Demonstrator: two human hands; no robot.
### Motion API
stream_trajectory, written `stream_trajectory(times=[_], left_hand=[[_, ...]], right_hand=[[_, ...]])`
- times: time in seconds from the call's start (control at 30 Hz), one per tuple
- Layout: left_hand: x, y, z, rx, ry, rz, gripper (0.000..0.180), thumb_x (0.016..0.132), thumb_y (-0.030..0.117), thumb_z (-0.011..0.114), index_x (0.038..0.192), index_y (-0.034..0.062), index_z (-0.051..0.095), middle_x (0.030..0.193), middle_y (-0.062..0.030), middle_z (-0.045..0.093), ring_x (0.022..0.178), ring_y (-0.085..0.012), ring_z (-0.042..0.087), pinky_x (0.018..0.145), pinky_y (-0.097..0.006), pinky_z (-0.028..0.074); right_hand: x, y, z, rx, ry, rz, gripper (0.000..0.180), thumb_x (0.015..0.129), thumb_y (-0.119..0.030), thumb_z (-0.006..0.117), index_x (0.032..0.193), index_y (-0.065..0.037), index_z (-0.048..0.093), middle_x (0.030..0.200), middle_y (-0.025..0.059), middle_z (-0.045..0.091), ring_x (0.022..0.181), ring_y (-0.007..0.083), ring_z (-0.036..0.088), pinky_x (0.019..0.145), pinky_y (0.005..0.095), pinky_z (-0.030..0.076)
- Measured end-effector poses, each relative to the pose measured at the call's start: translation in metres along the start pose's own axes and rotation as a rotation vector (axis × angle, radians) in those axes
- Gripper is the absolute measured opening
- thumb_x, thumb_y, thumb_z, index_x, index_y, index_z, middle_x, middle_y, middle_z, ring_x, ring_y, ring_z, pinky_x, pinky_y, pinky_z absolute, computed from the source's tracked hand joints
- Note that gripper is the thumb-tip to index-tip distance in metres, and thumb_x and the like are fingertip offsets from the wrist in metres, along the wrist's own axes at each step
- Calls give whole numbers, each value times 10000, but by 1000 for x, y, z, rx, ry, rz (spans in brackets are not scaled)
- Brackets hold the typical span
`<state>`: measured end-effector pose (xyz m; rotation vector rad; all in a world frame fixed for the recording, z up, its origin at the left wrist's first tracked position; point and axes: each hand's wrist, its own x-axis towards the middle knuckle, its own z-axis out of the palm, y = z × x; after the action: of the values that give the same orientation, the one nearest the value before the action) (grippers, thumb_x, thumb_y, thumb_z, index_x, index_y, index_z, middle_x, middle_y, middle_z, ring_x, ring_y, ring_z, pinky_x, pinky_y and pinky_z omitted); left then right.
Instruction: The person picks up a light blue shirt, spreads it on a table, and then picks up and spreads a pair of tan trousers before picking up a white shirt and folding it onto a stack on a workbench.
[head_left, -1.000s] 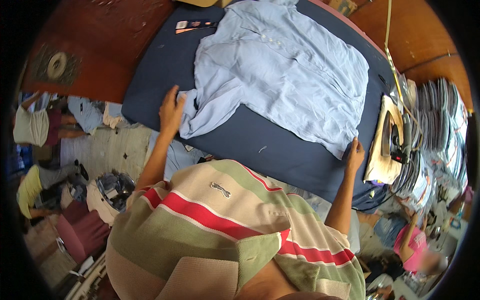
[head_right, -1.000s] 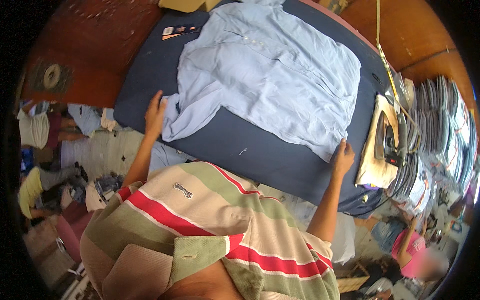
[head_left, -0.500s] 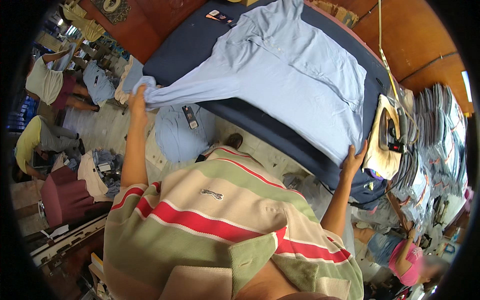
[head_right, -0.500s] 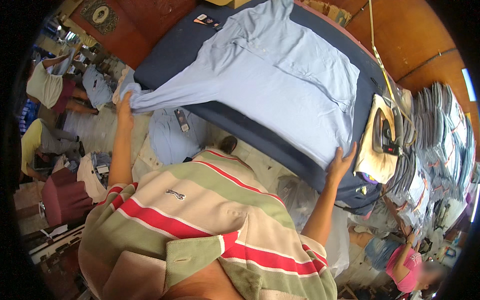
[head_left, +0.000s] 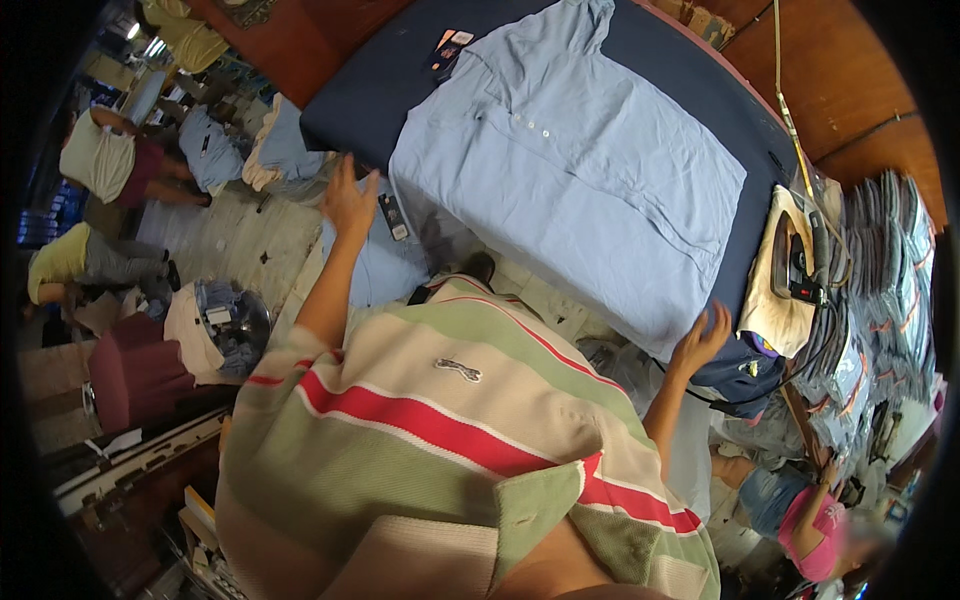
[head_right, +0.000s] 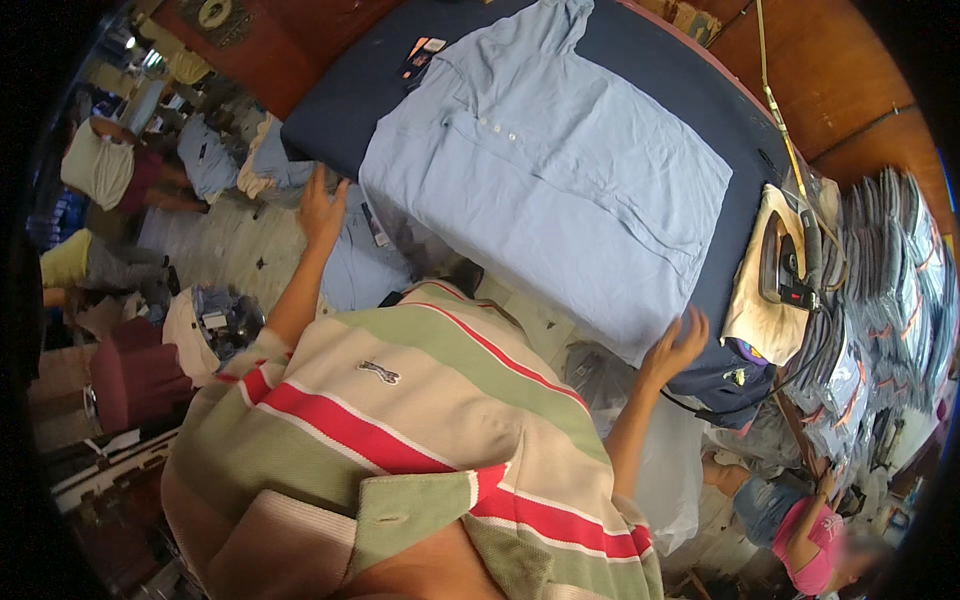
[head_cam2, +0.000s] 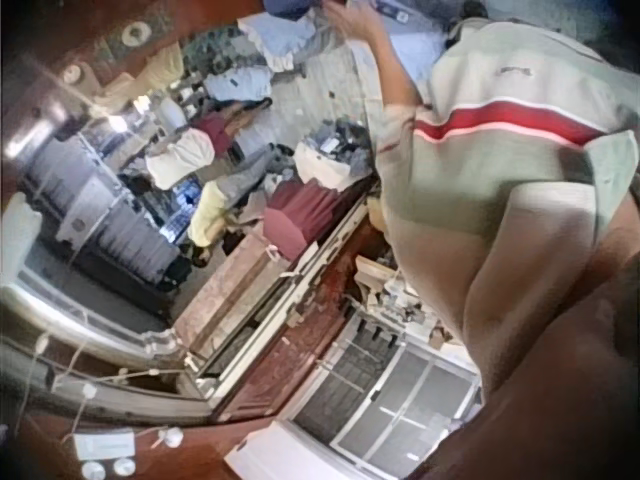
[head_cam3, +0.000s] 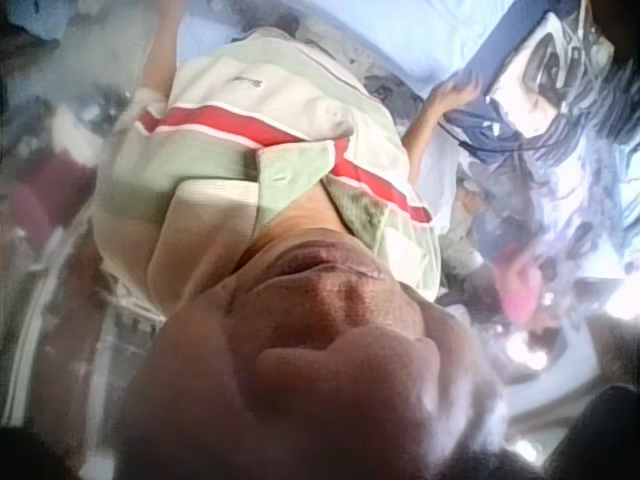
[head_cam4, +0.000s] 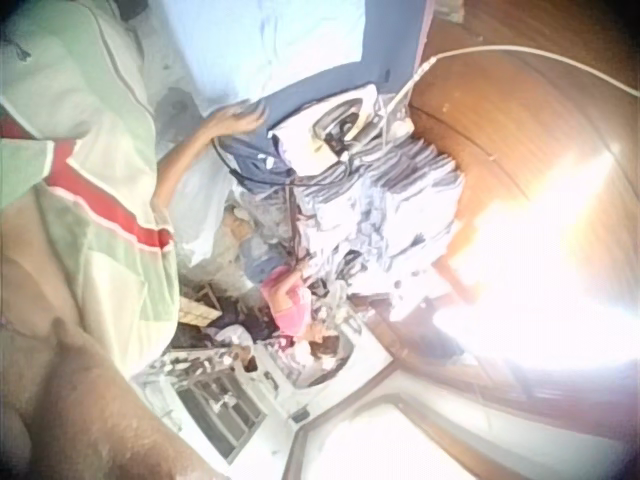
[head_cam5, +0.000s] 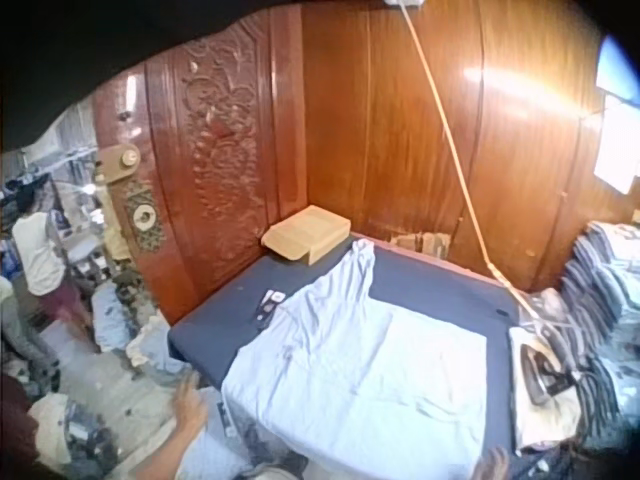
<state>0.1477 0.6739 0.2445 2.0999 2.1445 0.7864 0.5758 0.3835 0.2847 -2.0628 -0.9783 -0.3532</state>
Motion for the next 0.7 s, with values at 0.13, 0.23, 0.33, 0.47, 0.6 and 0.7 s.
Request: stream_trajectory(times=[0.13,0.23,0.33,0.47,0.6,0.7], left_hand=[[111,87,47,-25,-22,106,518,721,378,517,1162,139,386,1189,-68,397,1094,-253,371,851,-466,290],[170,122,76,18,-176,33,520,713,359,532,1163,147,380,1201,-68,380,1104,-257,358,862,-469,286],[193,138,97,27,-285,-22,499,702,303,562,1143,139,397,1128,-79,440,1046,-251,417,830,-431,335],[219,107,114,-450,-378,-37,409,688,173,600,1064,102,454,894,-93,563,841,-236,541,699,-333,423],[211,93,91,-735,85,-144,152,729,76,551,788,53,412,693,-53,514,610,-140,555,544,-255,417],[202,92,98,-1394,144,-410,172,741,59,529,809,60,371,755,-57,490,512,-120,501,520,-233,410]], right_hand=[[75,21,65,-36,-287,-21,281,822,-207,421,1068,-89,487,1156,146,401,1055,309,378,874,373,294],[94,31,107,-486,-232,-37,334,838,-306,373,1128,-159,454,1222,121,352,1097,304,347,891,393,270],[86,31,118,-756,-285,38,389,836,-368,345,1179,-194,402,1254,105,327,1132,291,317,902,415,233],[86,28,119,-637,-284,22,395,835,-363,350,1172,-165,407,1240,100,348,1143,254,310,900,407,235],[89,22,119,-628,-299,55,389,836,-356,347,1158,-151,422,1234,105,351,1142,256,308,903,406,230],[91,19,117,-604,-325,84,392,835,-356,346,1159,-148,421,1237,106,346,1143,262,303,907,406,222]])
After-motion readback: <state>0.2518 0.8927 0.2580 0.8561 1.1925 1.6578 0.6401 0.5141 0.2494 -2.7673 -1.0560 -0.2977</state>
